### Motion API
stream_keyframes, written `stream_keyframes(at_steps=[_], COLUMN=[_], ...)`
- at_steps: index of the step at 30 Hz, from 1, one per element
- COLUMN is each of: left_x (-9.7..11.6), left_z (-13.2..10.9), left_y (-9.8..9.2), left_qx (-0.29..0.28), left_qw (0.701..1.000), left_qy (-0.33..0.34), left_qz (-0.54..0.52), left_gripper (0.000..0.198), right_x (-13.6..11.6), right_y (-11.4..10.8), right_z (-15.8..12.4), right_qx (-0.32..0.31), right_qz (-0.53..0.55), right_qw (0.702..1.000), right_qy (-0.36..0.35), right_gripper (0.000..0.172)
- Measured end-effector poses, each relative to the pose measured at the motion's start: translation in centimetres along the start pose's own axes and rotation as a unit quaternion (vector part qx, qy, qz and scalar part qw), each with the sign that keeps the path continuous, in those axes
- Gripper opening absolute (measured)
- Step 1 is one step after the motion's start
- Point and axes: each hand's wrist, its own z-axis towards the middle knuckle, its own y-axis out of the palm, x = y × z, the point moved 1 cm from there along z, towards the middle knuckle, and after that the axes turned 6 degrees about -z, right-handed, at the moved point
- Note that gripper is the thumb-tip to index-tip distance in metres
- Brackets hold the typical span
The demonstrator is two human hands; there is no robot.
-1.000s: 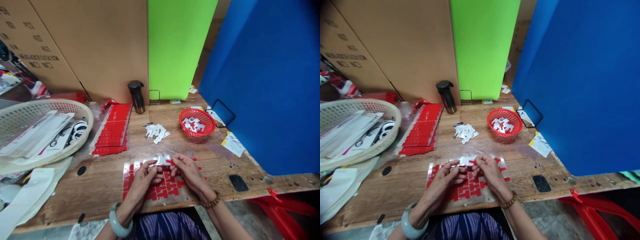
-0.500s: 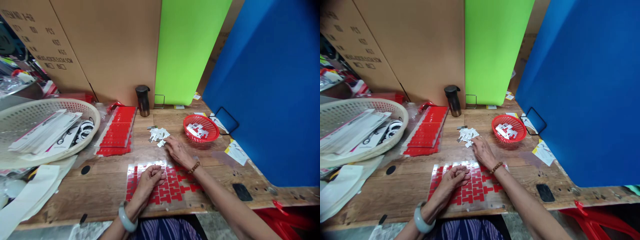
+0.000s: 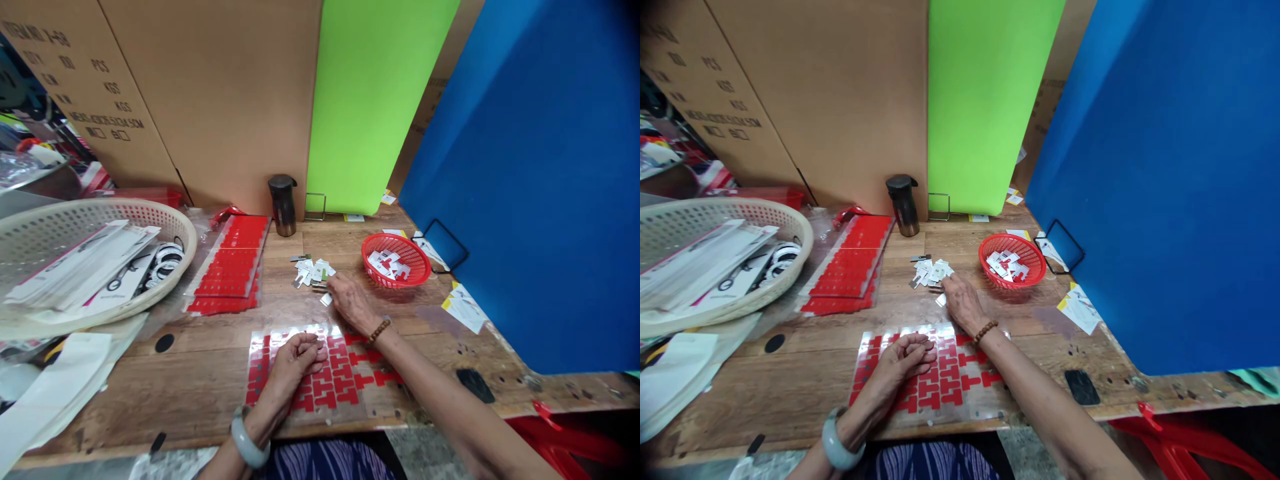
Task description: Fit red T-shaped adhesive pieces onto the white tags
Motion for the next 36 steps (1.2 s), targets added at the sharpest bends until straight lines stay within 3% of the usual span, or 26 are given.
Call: stream_keyframes(at_steps=[4,6,8,10,12,17,19,23,26,32,36], left_x=[0.6,0.8,1.0,1.1,1.3,2.0,2.4,2.6,2.3,1.5,1.2], left_z=[-0.4,-0.6,-0.7,-0.8,-1.0,-2.1,-2.8,-3.8,-4.2,-4.1,-3.3], left_y=[0.7,1.2,1.6,1.8,1.8,1.4,1.4,1.7,1.9,1.9,1.4], left_qx=[0.007,0.01,-0.001,-0.013,-0.017,-0.046,-0.062,-0.128,-0.149,-0.139,-0.104], left_qw=[1.0,0.999,0.998,0.996,0.996,0.998,0.998,0.989,0.983,0.977,0.989], left_qy=[0.007,0.024,0.053,0.079,0.088,0.027,-0.012,-0.068,-0.11,-0.147,-0.101], left_qz=[-0.007,-0.025,-0.04,-0.037,-0.027,-0.027,-0.007,0.014,-0.013,-0.063,-0.029], left_gripper=[0.038,0.037,0.036,0.032,0.028,0.027,0.028,0.028,0.025,0.021,0.021], right_x=[-0.9,-1.9,-3.2,-4.4,-5.3,-4.6,-3.9,-3.2,-3.2,-3.0,-2.4], right_y=[0.1,0.6,1.3,1.8,1.9,1.0,0.6,0.2,0.1,0.3,-0.2], right_z=[-2.3,-4.2,-6.2,-7.9,-9.0,-9.9,-10.1,-10.8,-11.5,-12.5,-12.7], right_qx=[0.0,-0.032,-0.064,-0.078,-0.088,-0.054,-0.047,-0.094,-0.101,-0.048,-0.048], right_qz=[0.108,0.217,0.427,0.554,0.589,0.553,0.582,0.642,0.658,0.616,0.579], right_qw=[0.992,0.97,0.879,0.785,0.753,0.799,0.781,0.733,0.72,0.759,0.782], right_qy=[0.061,0.106,0.202,0.265,0.28,0.231,0.221,0.204,0.197,0.207,0.224], right_gripper=[0.017,0.017,0.02,0.029,0.033,0.027,0.029,0.032,0.027,0.025,0.039])
